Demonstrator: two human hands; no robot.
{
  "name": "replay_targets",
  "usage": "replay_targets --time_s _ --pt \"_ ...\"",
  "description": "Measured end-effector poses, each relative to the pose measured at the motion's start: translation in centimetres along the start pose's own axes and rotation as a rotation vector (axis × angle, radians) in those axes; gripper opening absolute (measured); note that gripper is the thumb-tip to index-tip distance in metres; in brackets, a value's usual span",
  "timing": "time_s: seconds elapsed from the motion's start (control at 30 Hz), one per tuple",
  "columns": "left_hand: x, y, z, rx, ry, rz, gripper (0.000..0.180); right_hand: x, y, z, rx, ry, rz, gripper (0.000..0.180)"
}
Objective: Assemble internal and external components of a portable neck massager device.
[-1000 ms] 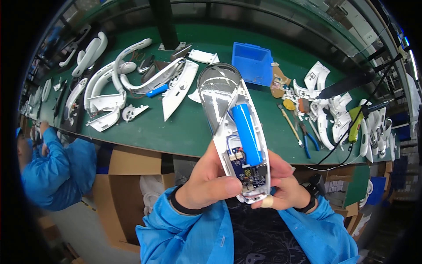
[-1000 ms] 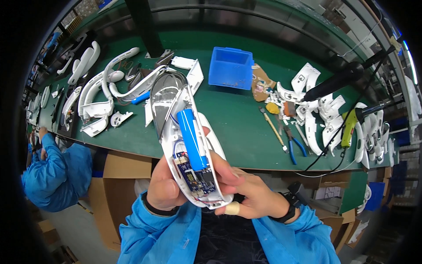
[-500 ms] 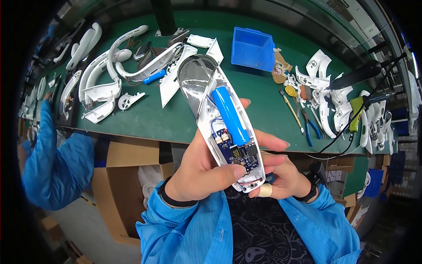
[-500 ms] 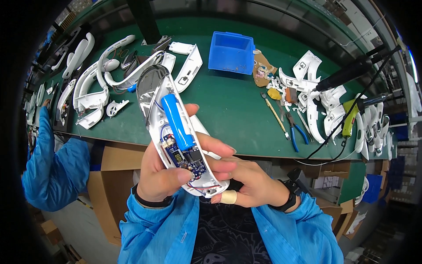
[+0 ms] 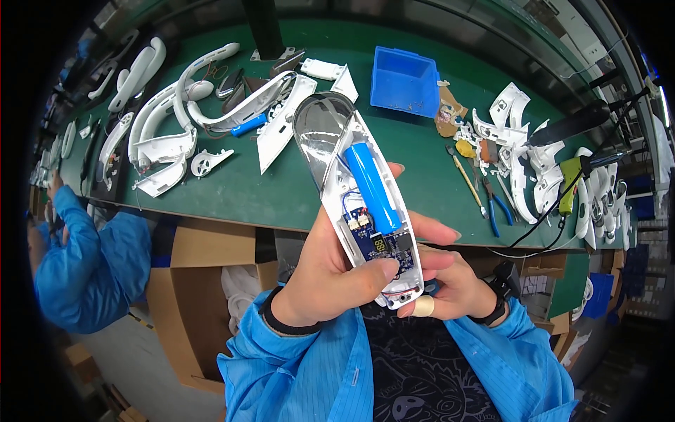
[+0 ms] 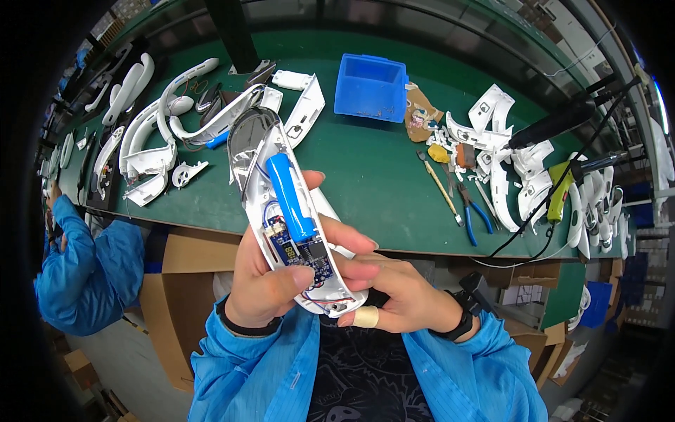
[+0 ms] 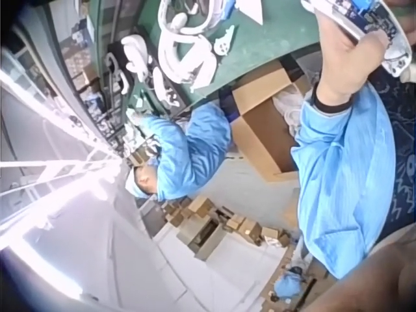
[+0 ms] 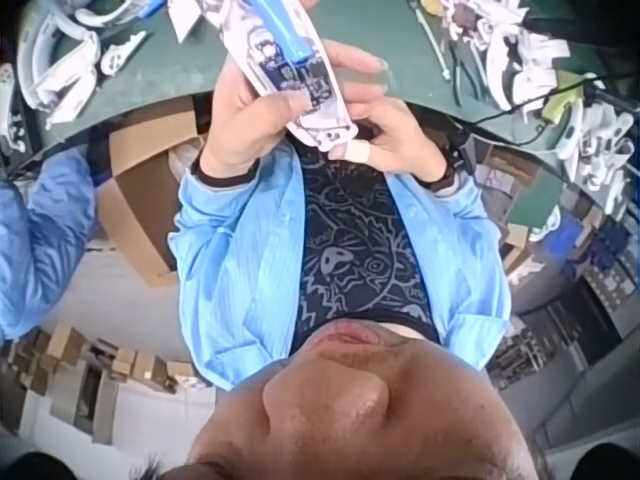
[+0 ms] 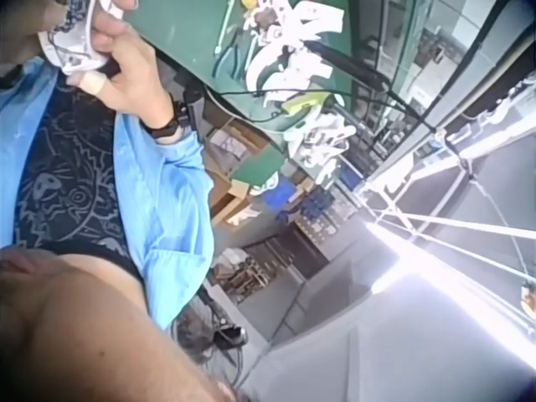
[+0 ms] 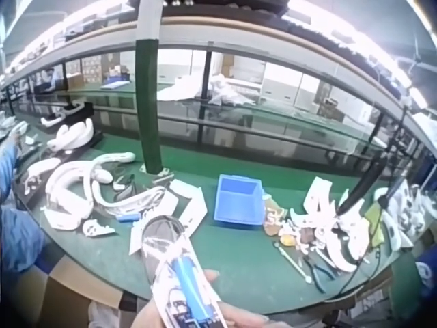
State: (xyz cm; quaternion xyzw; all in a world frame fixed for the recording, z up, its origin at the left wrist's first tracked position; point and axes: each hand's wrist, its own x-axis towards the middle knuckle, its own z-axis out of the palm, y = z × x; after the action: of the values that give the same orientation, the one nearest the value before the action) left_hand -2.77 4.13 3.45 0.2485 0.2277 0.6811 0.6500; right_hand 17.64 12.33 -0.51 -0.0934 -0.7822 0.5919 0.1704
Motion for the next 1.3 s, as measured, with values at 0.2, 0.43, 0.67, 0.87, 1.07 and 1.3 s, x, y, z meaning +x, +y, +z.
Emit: replay_targets --time_s 0.2,0.43,0.67,0.87,1.07,1.3 --pt "0.1 0.1 0.2 0.015 0.01 -0.027 0.087 -0.1 -0.1 -0.2 -0.032 0.015 -0.001 0.049" --pt "0.0 0.1 -0.1 -0.029 -0.072 -0.031 0.079 -0.3 0.2 0.0 -0.005 0.044 -0.026 0.052" --pt "-1.4 -0.5 -0.8 -0.225 -0.202 0.054 0.1 0.5 -0.9 -0.5 0.168 -0.12 0.05 0.055" --pt "-2.6 -2.0 -2.3 -0.49 -0.443 0.503 0.105 5.6 -2.3 -1.2 0.274 -0.385 -0.112 0.053" --pt "-4.8 0.9 -3.9 -0.414 -0.466 0.593 0.105 13.7 0.3 -2.4 -0.603 0.107 -0.009 0.036" --pt "-7.1 1.4 -4.5 -0.29 -0.219 0.554 0.105 18.7 5.8 -0.6 -1.052 0.178 -0.254 0.023"
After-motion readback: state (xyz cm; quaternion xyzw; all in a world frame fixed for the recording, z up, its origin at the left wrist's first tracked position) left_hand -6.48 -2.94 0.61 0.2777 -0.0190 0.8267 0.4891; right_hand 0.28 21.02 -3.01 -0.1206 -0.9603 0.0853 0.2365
